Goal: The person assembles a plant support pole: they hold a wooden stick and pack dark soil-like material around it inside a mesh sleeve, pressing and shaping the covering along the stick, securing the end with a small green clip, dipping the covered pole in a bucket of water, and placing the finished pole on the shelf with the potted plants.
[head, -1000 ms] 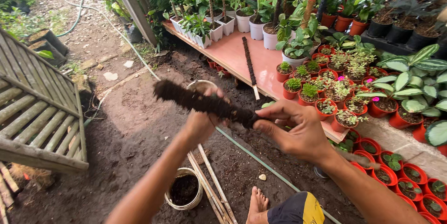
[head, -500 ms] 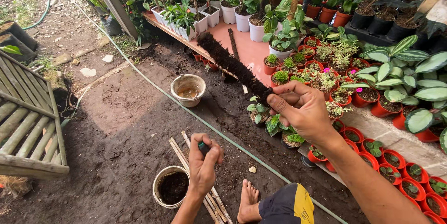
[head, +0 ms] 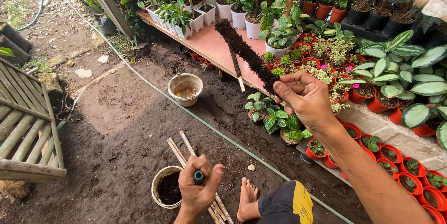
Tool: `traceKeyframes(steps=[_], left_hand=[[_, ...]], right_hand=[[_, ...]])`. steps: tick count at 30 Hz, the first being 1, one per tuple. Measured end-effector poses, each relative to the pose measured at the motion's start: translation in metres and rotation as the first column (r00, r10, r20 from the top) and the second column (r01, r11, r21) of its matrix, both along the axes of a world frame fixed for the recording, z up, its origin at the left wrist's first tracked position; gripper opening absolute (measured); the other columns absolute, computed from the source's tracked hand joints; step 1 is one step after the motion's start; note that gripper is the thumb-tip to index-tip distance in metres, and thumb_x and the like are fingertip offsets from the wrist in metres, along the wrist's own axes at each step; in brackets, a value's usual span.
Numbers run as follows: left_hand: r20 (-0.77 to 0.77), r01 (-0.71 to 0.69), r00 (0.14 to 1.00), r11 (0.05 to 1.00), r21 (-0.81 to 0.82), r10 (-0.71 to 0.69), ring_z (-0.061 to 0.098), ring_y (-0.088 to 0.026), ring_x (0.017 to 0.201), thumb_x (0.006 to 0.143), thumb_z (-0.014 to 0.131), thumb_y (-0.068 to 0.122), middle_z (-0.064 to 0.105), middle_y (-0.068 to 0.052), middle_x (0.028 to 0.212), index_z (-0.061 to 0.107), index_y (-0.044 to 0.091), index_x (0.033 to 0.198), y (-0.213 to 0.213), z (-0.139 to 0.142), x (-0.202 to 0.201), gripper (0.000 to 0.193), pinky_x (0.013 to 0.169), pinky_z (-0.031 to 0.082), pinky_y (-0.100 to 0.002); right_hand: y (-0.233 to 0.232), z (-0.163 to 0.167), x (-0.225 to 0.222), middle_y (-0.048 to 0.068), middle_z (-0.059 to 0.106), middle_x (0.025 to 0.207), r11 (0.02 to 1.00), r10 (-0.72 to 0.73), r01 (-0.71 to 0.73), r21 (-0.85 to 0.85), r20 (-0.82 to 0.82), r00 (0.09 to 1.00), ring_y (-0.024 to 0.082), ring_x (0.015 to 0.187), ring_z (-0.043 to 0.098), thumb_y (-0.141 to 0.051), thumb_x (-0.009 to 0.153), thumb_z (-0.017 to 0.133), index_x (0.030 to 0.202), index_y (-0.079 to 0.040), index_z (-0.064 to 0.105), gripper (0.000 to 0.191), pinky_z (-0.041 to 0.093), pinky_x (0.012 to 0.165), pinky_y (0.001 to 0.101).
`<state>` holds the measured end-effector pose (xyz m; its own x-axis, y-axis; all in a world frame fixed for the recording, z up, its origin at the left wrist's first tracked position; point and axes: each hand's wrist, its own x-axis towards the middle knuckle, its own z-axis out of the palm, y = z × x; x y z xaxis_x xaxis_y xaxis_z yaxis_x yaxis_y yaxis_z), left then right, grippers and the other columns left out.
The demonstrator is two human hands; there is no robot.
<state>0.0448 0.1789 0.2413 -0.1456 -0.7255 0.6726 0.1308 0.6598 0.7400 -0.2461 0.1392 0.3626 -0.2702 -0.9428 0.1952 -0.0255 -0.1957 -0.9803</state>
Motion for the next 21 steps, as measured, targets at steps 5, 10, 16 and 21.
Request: traceKeyframes(steps=[5, 10, 16, 21], left_hand=[[0.279, 0.106, 0.959, 0.837, -0.537, 0.058, 0.04, -0.013, 0.055, 0.085, 0.078, -0.001, 0.046, 0.004, 0.063, 0.056, 0.015, 0.078, 0.005, 0.092, 0.002, 0.029, 0.05, 0.028, -0.033], [0.438, 0.289, 0.864, 0.468, -0.835, 0.248, 0.053, -0.016, 0.069, 0.085, 0.073, 0.014, 0.066, -0.002, 0.086, 0.057, 0.012, 0.083, -0.029, 0.185, 0.0, 0.016, 0.056, 0.041, -0.034], [0.541, 0.303, 0.748, 0.527, -0.794, 0.384, 0.055, -0.017, 0.075, 0.098, 0.072, 0.009, 0.055, 0.001, 0.073, 0.054, 0.014, 0.086, -0.145, 0.204, -0.033, 0.022, 0.061, 0.044, -0.036], [0.811, 0.072, 0.582, 0.997, 0.013, -0.053, 0.049, -0.02, 0.057, 0.094, 0.078, 0.039, 0.057, -0.004, 0.068, 0.051, 0.01, 0.071, -0.184, 0.091, -0.032, 0.045, 0.05, 0.041, -0.037]], right_hand=[[0.001, -0.006, 0.004, 0.011, 0.078, 0.083, 0.997, -0.063, 0.041, -0.066, -0.384, 0.921, 0.007, 0.065, 0.066, -0.018, 0.092, 0.078, 0.103, -0.003, 0.073, 0.019, 0.049, 0.051, 0.0214], [0.013, -0.015, 0.023, 0.006, 0.081, 0.097, 0.964, -0.016, -0.165, -0.21, -0.661, 0.75, 0.006, 0.083, 0.075, -0.019, 0.087, 0.082, 0.104, -0.008, 0.079, 0.021, 0.06, 0.072, 0.023], [0.042, -0.011, 0.053, 0.002, 0.082, 0.075, 0.917, 0.353, -0.362, 0.167, -0.761, 0.544, 0.008, 0.051, 0.064, -0.022, 0.078, 0.085, 0.093, -0.011, 0.083, 0.019, 0.046, 0.048, 0.0277], [0.062, 0.005, 0.049, 0.001, 0.08, 0.069, 0.925, 0.33, -0.37, 0.091, -0.676, 0.659, 0.006, 0.048, 0.059, -0.017, 0.078, 0.084, 0.091, -0.011, 0.083, 0.014, 0.04, 0.043, 0.0251]])
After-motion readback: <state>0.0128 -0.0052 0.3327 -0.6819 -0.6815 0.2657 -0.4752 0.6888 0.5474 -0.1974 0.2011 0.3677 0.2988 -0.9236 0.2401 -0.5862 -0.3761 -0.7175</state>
